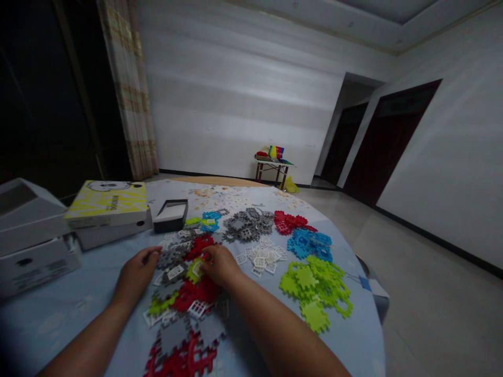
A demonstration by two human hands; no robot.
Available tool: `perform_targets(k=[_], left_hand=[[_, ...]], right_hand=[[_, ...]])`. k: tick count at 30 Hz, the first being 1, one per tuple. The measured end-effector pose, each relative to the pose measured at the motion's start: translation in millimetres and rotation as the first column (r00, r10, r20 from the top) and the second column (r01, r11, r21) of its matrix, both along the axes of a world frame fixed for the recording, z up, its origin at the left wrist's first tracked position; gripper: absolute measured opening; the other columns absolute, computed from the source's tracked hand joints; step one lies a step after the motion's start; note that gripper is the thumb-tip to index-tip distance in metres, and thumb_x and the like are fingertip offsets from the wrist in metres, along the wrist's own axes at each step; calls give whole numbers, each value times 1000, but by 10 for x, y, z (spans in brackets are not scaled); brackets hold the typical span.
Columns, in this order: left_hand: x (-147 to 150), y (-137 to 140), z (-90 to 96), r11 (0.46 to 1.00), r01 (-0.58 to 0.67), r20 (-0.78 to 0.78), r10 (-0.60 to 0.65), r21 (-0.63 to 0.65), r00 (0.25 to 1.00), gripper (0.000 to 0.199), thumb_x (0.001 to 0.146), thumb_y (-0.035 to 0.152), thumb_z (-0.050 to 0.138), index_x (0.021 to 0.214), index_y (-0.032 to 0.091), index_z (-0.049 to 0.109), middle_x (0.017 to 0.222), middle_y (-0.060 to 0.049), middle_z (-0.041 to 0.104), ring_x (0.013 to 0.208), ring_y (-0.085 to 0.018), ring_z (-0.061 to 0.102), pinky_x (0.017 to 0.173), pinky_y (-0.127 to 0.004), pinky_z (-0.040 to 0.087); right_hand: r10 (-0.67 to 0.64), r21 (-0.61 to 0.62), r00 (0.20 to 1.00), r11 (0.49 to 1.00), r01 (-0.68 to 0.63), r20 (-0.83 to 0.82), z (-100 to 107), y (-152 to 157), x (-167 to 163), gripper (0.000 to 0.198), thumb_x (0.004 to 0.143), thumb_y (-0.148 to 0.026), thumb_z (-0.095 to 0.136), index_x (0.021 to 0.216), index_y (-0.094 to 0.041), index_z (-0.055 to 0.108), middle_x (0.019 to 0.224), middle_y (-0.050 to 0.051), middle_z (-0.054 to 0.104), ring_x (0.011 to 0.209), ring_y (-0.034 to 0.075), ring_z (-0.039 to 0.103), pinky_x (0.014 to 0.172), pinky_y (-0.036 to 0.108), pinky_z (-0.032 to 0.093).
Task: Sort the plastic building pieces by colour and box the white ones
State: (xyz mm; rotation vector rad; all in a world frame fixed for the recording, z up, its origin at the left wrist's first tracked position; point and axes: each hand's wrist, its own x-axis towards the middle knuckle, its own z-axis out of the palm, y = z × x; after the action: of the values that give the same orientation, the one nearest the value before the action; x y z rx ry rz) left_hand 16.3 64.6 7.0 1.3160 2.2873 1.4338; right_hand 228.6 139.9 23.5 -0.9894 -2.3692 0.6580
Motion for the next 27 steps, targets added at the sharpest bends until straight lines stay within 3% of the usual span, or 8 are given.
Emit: perform_targets(k=[3,8,15,20,22,24,26,27], left_hand=[[-7,6,-12,1000,4,-15,-4,-1,1000,44,74,38,40,100,14,66,101,-12,69,95,-24,63,83,-32,48],[-10,26,-20,1000,1,-57,-1,6,998,41,74,38,40,97,17,66,99,-10,70,92,-23,64,80,-31,49],[-23,-3,-11,1000,-6,-90,3,-26,996,41,76,39,39,99,17,65,102,-11,69,95,-25,62,84,-35,48],[292,-17,180,990,88,-186,-66,108,980,41,77,42,40,98,17,65,107,-12,66,103,-26,59,94,-38,43],[521,-4,277,975,176,-64,-168,134,984,39,77,43,44,98,18,64,104,-10,67,99,-24,61,90,-37,46],[766,3,358,959,259,163,-275,114,948,37,75,43,50,98,18,63,97,-8,69,91,-23,64,82,-36,50],[994,-10,415,941,327,441,-331,88,834,33,76,38,52,99,16,62,96,-10,70,85,-21,66,74,-34,53],[1094,-24,433,931,356,587,-332,79,739,29,77,34,53,97,15,62,95,-11,70,84,-21,67,72,-33,54]], right_hand=[[-50,-171,990,985,27,-133,-38,-6,75,32,70,-17,64,103,-20,67,83,1,67,72,14,57,65,23,43],[-122,-400,943,916,-13,-310,-77,-34,243,28,69,-15,60,96,-18,69,66,-3,61,57,10,50,55,22,39],[-180,-454,858,888,-69,-482,-37,-131,507,29,68,-21,63,96,-17,68,60,-5,52,55,9,45,56,22,37],[-231,-511,784,851,-125,-576,-47,-171,634,30,65,-26,66,93,-15,68,58,-6,48,54,8,42,56,23,35],[-268,-518,753,848,-112,-601,-68,-161,663,31,65,-29,67,92,-16,67,58,-5,50,54,9,43,56,24,36],[-298,-502,732,862,-70,-613,-76,-149,687,30,66,-31,66,93,-16,67,62,-3,54,57,10,46,59,25,38],[-307,-445,729,896,4,-612,-57,-155,713,28,70,-29,63,95,-16,66,68,-1,56,61,12,49,62,26,41],[-301,-393,736,918,51,-606,-38,-169,727,27,72,-28,62,96,-17,66,72,0,57,64,13,51,64,27,42]])
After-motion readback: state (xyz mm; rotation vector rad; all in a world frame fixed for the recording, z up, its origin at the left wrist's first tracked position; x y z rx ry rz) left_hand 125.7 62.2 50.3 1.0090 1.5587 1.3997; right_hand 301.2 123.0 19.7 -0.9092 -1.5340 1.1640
